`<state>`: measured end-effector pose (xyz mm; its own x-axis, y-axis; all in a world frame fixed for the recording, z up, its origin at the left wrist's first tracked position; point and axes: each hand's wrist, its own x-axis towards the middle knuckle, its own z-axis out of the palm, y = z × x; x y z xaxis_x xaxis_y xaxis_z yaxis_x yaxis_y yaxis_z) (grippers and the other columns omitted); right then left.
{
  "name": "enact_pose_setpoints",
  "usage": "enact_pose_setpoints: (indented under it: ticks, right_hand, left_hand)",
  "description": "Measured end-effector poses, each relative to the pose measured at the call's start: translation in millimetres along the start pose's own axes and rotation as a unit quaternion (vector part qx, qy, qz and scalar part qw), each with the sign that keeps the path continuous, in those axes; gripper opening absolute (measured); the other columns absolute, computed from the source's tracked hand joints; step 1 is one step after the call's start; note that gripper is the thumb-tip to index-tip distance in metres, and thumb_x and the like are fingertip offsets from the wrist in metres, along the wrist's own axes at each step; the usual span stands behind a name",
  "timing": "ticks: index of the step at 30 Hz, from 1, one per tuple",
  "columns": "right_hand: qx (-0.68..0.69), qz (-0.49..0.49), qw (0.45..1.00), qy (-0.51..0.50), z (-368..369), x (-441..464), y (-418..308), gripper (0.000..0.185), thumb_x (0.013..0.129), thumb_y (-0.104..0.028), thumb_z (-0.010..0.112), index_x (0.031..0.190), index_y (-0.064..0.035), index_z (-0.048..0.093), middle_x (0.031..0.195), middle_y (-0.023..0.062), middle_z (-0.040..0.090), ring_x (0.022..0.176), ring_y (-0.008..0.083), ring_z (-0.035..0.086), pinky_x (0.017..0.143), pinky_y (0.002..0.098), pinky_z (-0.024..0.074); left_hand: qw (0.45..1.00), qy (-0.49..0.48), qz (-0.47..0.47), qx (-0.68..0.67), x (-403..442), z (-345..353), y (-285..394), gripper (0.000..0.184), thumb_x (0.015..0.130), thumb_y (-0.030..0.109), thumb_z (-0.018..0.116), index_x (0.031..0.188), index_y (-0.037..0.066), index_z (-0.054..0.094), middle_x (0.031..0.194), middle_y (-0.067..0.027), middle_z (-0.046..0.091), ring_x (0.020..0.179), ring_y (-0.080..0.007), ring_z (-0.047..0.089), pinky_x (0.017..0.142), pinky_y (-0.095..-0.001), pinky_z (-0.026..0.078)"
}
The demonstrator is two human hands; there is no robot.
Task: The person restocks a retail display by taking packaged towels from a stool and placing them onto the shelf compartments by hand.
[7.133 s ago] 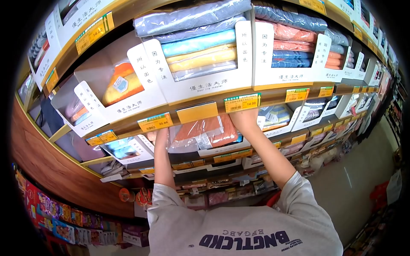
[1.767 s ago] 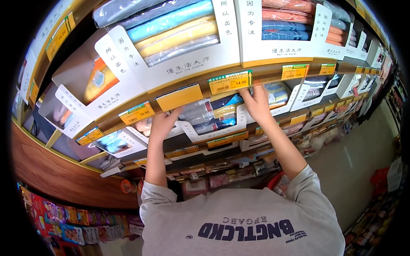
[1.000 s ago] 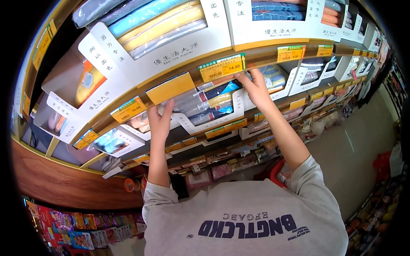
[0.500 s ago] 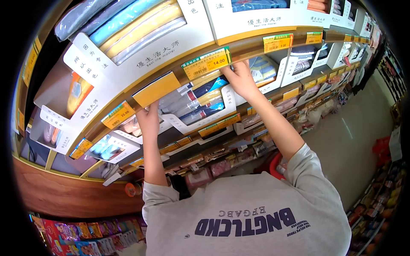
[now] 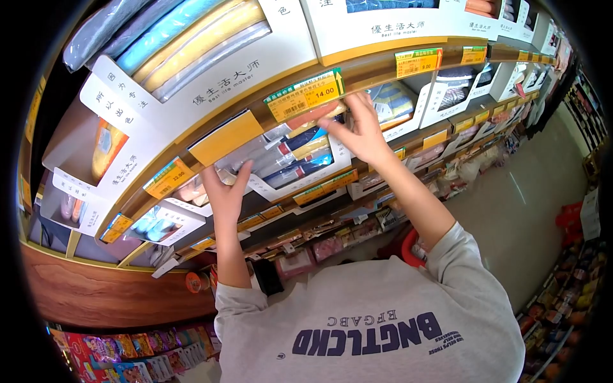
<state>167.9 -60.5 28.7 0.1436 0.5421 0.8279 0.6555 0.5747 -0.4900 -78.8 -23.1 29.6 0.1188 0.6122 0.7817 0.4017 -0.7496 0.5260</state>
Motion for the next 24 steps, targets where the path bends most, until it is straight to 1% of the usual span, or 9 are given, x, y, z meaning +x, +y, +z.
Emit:
enact_pose_setpoints:
  ticks: [4, 7, 9, 13, 15, 19, 21, 22, 24]
  right_hand:
    - [-0.082, -0.027, 0.996, -0.034, -3, -1, 5, 0.044, 0.07, -0.035, 0.065, 0.1, -0.0048, 0.052, 0.094, 0.0113, 0.055, 0.09, 0.0262, 0.05, 0.087, 0.0385, 0.0254]
    - [-0.116, -0.04, 0.991, -0.044, -1, 4, 5, 0.044, 0.071, -0.036, 0.064, 0.099, -0.0048, 0.052, 0.089, 0.0103, 0.055, 0.084, 0.0269, 0.052, 0.086, 0.0387, 0.0255]
    - [-0.125, -0.084, 0.989, -0.006, 2, 8, 7, 0.04, 0.072, -0.037, 0.063, 0.096, -0.0058, 0.054, 0.085, 0.0103, 0.055, 0.082, 0.0263, 0.051, 0.085, 0.038, 0.0265]
    - [-0.101, -0.083, 0.991, 0.028, 7, 8, 5, 0.04, 0.072, -0.037, 0.063, 0.094, -0.0048, 0.055, 0.086, 0.0109, 0.055, 0.085, 0.0269, 0.049, 0.084, 0.0377, 0.0272]
    - [-0.114, 0.002, 0.993, -0.019, 9, 4, 6, 0.041, 0.073, -0.036, 0.063, 0.095, -0.0029, 0.054, 0.085, 0.0124, 0.054, 0.087, 0.0281, 0.047, 0.084, 0.038, 0.0272]
    - [-0.113, 0.034, 0.993, -0.014, 9, 0, -4, 0.042, 0.072, -0.034, 0.063, 0.098, -0.0026, 0.051, 0.089, 0.0127, 0.053, 0.088, 0.0291, 0.045, 0.085, 0.0378, 0.0267]
    - [-0.125, -0.012, 0.989, 0.079, 10, -6, -7, 0.041, 0.072, -0.03, 0.064, 0.1, -0.0047, 0.049, 0.092, 0.0106, 0.05, 0.088, 0.0269, 0.044, 0.084, 0.0374, 0.0267]
    - [-0.126, -0.013, 0.989, 0.079, 9, -10, -7, 0.041, 0.072, -0.03, 0.064, 0.1, -0.0047, 0.049, 0.092, 0.0106, 0.05, 0.088, 0.0269, 0.044, 0.084, 0.0374, 0.0267]
    - [-0.191, -0.068, 0.97, 0.133, 6, -22, -5, 0.04, 0.07, -0.024, 0.064, 0.103, -0.0071, 0.048, 0.097, 0.009, 0.049, 0.092, 0.0247, 0.044, 0.083, 0.0369, 0.0267]
  left_hand:
    - [0.999, -0.04, -0.033, -0.012, -2, -2, -2, 0.05, 0.071, 0.011, 0.067, 0.112, -0.003, 0.043, 0.11, -0.0132, 0.048, 0.102, -0.0202, 0.045, 0.091, -0.0298, 0.03]
    - [0.998, -0.013, -0.051, -0.022, 0, 3, -8, 0.048, 0.07, 0.009, 0.067, 0.11, -0.004, 0.044, 0.106, -0.0128, 0.05, 0.099, -0.0194, 0.046, 0.088, -0.0298, 0.032]
    - [0.996, 0.034, -0.065, -0.046, 2, 7, -6, 0.038, 0.069, 0.01, 0.066, 0.1, -0.004, 0.05, 0.098, -0.0155, 0.054, 0.093, -0.0248, 0.049, 0.084, -0.0332, 0.035]
    - [0.997, 0.051, -0.047, -0.026, 4, 9, -6, 0.036, 0.069, 0.011, 0.066, 0.099, -0.004, 0.051, 0.097, -0.0166, 0.054, 0.091, -0.0275, 0.05, 0.083, -0.0333, 0.035]
    - [0.998, 0.031, -0.043, 0.015, 5, 8, 3, 0.039, 0.072, 0.01, 0.066, 0.104, -0.004, 0.049, 0.101, -0.014, 0.051, 0.096, -0.0207, 0.047, 0.088, -0.0311, 0.032]
    - [0.994, 0.042, -0.035, 0.091, 1, 10, 12, 0.045, 0.072, 0.012, 0.067, 0.108, -0.005, 0.046, 0.108, -0.0158, 0.047, 0.103, -0.0231, 0.043, 0.091, -0.0336, 0.028]
    - [0.988, 0.13, -0.014, 0.08, -12, 13, 11, 0.049, 0.07, 0.017, 0.067, 0.109, -0.002, 0.045, 0.109, -0.017, 0.045, 0.104, -0.0307, 0.039, 0.09, -0.0399, 0.027]
    - [0.988, 0.131, -0.013, 0.079, -20, 14, 11, 0.049, 0.07, 0.017, 0.067, 0.109, -0.002, 0.045, 0.109, -0.017, 0.045, 0.104, -0.0307, 0.039, 0.09, -0.0399, 0.027]
    - [0.974, 0.146, 0.063, 0.162, -40, 12, 10, 0.05, 0.071, 0.016, 0.065, 0.112, 0.0, 0.042, 0.113, -0.0166, 0.041, 0.107, -0.0294, 0.036, 0.089, -0.0379, 0.026]
